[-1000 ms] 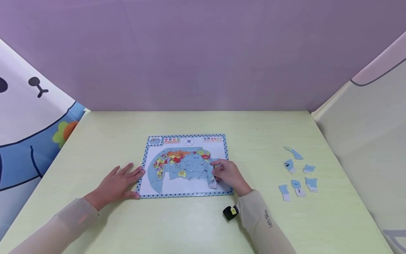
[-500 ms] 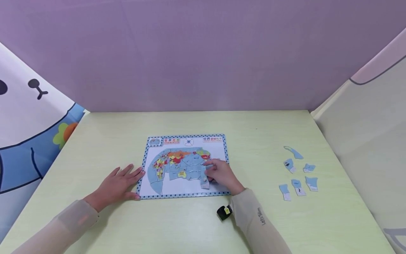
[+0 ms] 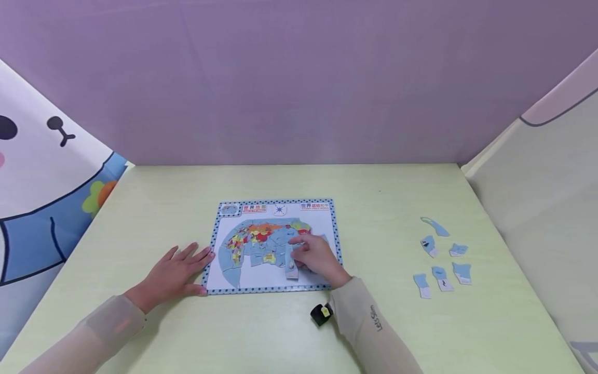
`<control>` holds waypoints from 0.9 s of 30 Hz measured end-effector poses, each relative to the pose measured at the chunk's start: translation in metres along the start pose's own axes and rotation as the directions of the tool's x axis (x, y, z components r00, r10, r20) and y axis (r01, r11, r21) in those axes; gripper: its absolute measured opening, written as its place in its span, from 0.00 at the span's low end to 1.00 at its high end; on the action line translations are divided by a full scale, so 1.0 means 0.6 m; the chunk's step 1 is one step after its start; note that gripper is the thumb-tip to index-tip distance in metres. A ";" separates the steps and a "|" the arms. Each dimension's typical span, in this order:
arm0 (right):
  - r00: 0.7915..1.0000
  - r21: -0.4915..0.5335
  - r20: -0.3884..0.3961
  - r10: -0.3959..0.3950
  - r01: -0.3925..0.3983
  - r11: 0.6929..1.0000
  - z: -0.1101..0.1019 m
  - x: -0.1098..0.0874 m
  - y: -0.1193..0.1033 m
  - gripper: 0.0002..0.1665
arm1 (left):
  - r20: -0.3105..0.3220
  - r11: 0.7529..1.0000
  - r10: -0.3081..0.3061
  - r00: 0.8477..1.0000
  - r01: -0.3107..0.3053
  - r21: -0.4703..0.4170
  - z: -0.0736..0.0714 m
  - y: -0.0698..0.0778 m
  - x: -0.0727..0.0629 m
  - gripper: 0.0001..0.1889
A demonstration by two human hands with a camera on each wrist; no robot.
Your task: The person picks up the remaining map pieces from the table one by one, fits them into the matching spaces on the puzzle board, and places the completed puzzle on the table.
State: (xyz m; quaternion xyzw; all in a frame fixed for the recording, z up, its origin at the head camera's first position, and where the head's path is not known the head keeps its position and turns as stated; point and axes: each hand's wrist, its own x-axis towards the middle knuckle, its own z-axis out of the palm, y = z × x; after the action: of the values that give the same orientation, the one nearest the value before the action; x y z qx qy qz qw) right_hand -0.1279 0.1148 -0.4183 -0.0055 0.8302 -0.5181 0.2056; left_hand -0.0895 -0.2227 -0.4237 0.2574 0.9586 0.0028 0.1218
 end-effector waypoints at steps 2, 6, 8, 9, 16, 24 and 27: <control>1.000 -0.006 0.001 -0.009 0.009 1.000 0.003 0.001 -0.002 0.15 | -0.002 1.000 0.000 1.000 0.000 0.001 0.001 0.000 0.000 0.43; 0.999 -0.011 -0.002 -0.039 0.039 0.999 0.009 0.003 -0.012 0.15 | 0.003 1.000 -0.012 1.000 0.012 0.020 0.002 -0.001 0.001 0.43; 0.999 -0.008 -0.001 -0.046 0.046 0.999 0.012 0.003 -0.020 0.14 | 0.001 1.000 -0.015 1.000 0.015 0.027 0.002 -0.001 0.001 0.43; 0.999 -0.001 0.001 -0.049 0.049 0.999 0.014 0.003 -0.024 0.14 | 0.003 0.999 -0.016 1.000 0.016 0.028 0.003 -0.001 0.002 0.43; 0.996 0.007 0.031 -0.083 0.083 0.997 0.026 0.008 -0.044 0.15 | 0.004 0.999 -0.005 1.000 0.004 0.050 0.005 -0.001 0.003 0.43; 0.993 0.039 0.060 -0.102 0.100 0.994 0.049 0.017 -0.056 0.15 | -0.006 0.999 0.007 1.000 -0.007 0.048 0.002 0.000 0.002 0.43; 0.992 0.047 0.087 -0.089 0.085 0.995 0.062 0.019 -0.063 0.15 | -0.009 0.999 0.011 1.000 -0.011 0.046 0.001 -0.001 0.001 0.43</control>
State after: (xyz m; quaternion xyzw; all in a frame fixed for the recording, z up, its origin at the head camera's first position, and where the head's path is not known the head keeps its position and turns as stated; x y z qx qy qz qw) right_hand -0.1331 0.0632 -0.4036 -0.0601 0.8078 -0.5438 0.2196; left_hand -0.0898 -0.2230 -0.4244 0.2655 0.9575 -0.0172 0.1113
